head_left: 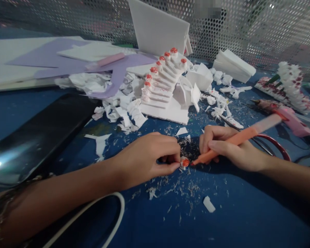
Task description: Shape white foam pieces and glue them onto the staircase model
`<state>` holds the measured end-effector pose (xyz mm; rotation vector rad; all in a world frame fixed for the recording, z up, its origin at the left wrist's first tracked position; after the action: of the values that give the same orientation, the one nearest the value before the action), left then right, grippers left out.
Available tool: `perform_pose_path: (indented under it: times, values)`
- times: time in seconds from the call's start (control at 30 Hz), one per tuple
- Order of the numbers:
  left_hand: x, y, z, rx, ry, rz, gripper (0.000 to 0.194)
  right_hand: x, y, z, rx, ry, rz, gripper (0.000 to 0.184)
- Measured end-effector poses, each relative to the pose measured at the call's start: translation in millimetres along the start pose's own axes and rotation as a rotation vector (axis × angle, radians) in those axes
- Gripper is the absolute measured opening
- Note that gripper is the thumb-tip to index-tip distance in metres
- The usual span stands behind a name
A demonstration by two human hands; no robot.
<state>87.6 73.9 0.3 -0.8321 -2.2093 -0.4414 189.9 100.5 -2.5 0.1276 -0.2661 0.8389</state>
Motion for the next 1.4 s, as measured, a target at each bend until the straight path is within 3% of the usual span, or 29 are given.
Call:
perform_pose_path:
  times: [0.53, 1.27, 1.4]
  values:
    - [0.4, -0.9, -1.0, -0.001, -0.011, -0.002, 0.011, 3.0, 1.4, 1.5, -0.018, -0.030, -0.052, 0.014]
    - [2.8, -0.9, -3.0, -0.018, -0.011, -0.016, 0.012, -2.5, 0.8, 2.7, 0.012, 0.004, 0.026, 0.020]
    - [2.5, -2.0, -5.5, -0.055, 0.038, -0.011, 0.014, 0.0, 1.2, 1.9, 0.006, -0.010, -0.014, 0.018]
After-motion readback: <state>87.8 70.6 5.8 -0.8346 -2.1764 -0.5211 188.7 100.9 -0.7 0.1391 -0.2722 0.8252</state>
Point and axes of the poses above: each hand's wrist, its own y-axis towards the middle knuckle, its own x-axis out of the back of the hand, z = x × y, the point moved 8 cm from there along y, towards the middle knuckle, and after that the axes turned 6 degrees about -y, right-handed, at the moved point
